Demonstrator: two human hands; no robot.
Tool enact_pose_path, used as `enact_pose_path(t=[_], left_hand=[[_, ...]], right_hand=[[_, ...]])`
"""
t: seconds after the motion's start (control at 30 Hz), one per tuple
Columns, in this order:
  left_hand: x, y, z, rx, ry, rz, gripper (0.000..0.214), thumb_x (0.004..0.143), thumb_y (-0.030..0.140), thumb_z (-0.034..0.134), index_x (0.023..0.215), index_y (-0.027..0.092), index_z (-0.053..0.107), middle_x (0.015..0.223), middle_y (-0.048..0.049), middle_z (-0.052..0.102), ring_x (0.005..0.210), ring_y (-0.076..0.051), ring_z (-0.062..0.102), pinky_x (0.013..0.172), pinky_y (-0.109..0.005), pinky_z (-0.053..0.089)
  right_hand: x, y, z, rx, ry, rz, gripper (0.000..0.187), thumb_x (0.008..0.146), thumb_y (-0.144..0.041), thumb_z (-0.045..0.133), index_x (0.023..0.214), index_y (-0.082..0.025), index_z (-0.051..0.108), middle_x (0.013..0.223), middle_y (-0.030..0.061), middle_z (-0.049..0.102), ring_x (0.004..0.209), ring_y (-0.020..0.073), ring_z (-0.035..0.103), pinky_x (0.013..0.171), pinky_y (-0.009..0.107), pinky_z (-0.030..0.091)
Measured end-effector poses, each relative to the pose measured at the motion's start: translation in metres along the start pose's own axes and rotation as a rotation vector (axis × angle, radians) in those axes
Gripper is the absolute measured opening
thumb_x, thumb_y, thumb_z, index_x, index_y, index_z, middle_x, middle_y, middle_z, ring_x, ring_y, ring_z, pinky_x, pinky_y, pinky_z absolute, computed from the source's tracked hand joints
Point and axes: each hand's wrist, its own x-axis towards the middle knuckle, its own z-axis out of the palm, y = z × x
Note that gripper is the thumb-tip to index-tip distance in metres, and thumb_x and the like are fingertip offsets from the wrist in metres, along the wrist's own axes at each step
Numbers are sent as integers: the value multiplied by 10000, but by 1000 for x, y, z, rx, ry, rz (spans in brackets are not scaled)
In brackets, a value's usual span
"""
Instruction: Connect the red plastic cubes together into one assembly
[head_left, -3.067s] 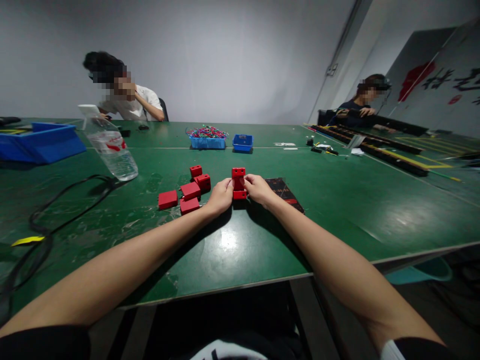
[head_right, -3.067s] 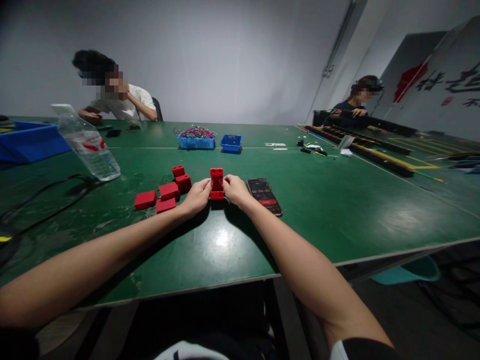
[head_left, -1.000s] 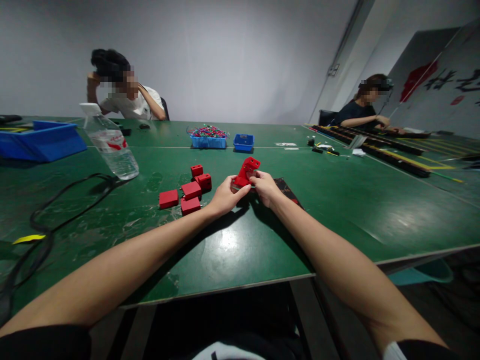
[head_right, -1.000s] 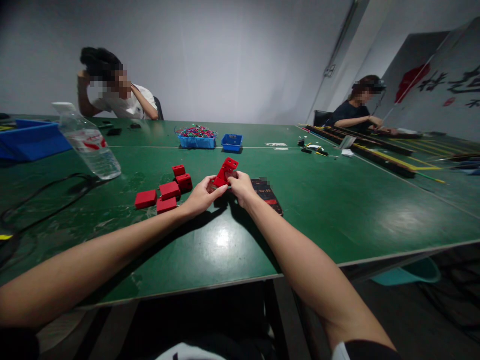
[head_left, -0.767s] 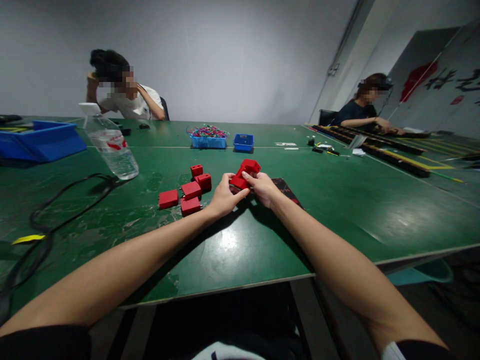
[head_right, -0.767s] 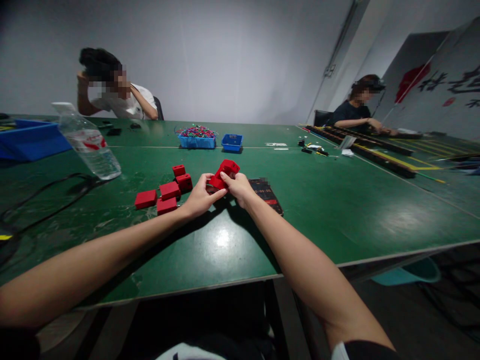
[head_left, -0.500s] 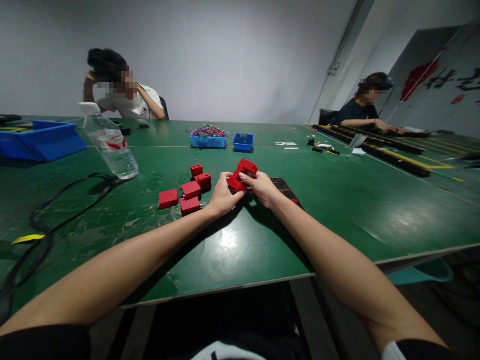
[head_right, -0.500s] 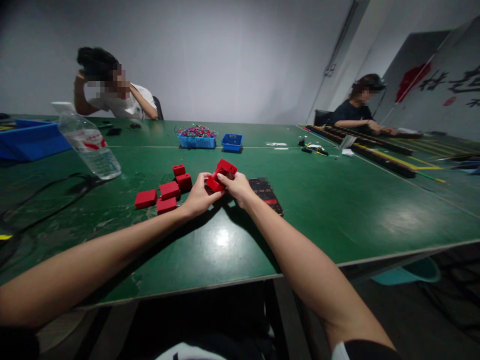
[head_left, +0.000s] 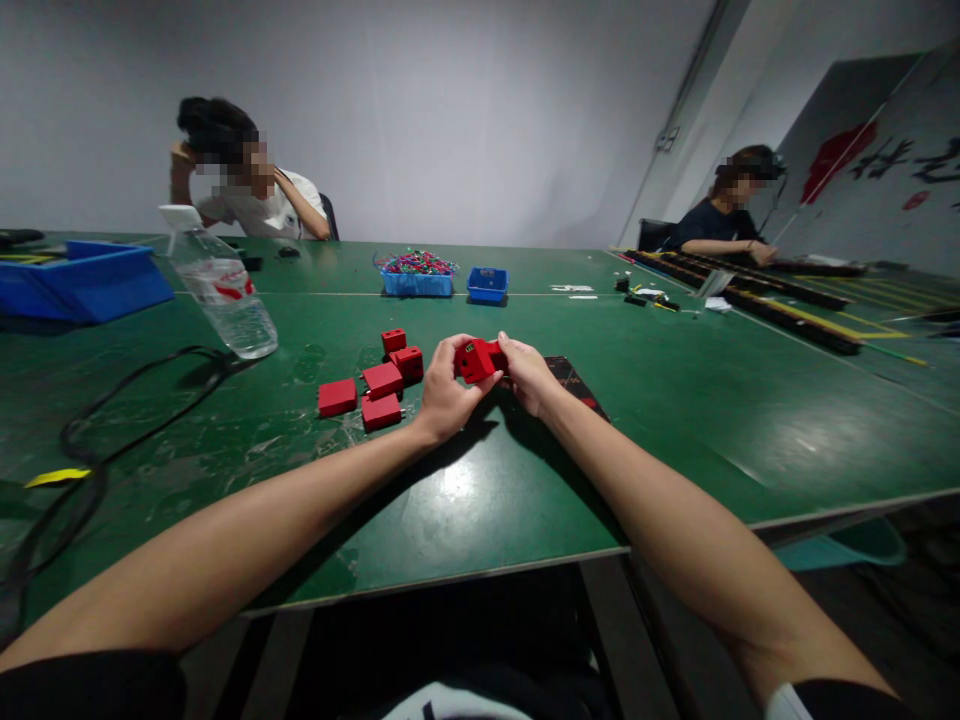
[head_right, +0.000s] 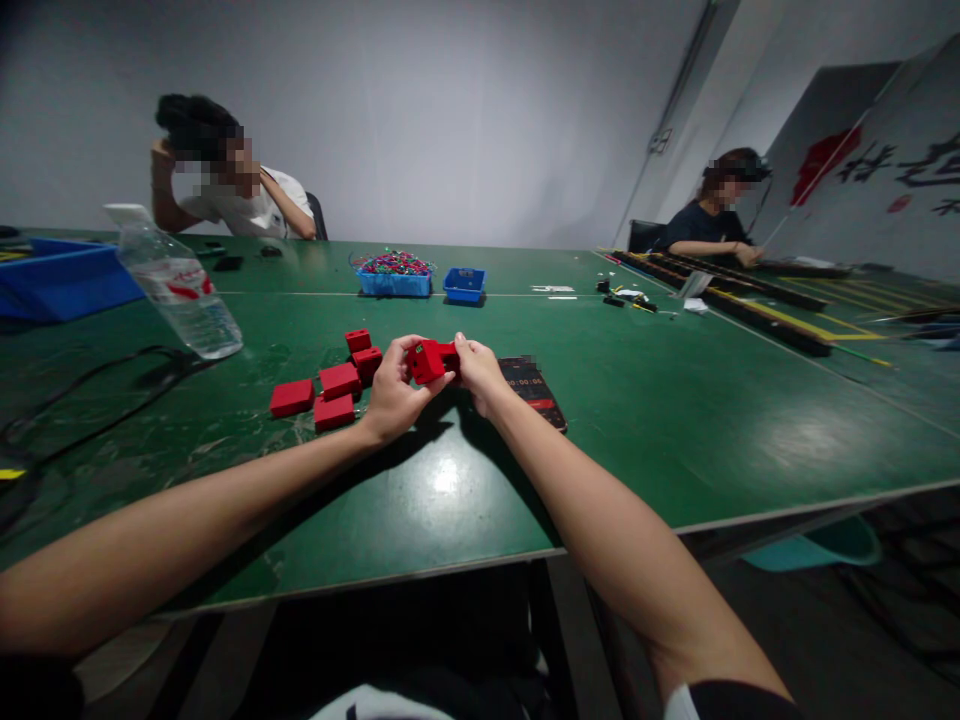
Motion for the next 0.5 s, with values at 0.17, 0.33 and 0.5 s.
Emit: enact_pose_path(t=[0.17, 0.33, 0.5], left_hand=[[-1, 0, 1, -20, 0, 27, 599, 671, 403, 796, 1158, 193, 516, 1147, -90, 609, 1048, -217, 616, 937, -346, 496], [-1, 1, 0, -25, -2, 29, 611, 654, 431, 808, 1144, 197, 528, 1128, -83, 611, 1021, -214, 622, 916, -336, 506], [-3, 9, -1, -1, -37, 92, 548, 713, 443, 763, 1145, 195, 535, 1136, -85, 581, 1046, -214, 596, 941, -345, 494]], right_hand=[[-2, 2, 2, 0, -46, 33, 289, 952, -379, 429, 785, -186, 563, 604, -13, 597, 487, 102, 506, 459, 202, 387], [-2, 3, 0, 10, -70, 49, 291, 954, -384, 431, 767, -195, 551, 624, -14, 608, 515, 109, 531, 512, 216, 423], [-3, 1, 1, -2, -50, 68, 402, 913, -544, 455, 722, -199, 538, 596, 10, 598, 498, 121, 536, 491, 228, 429]])
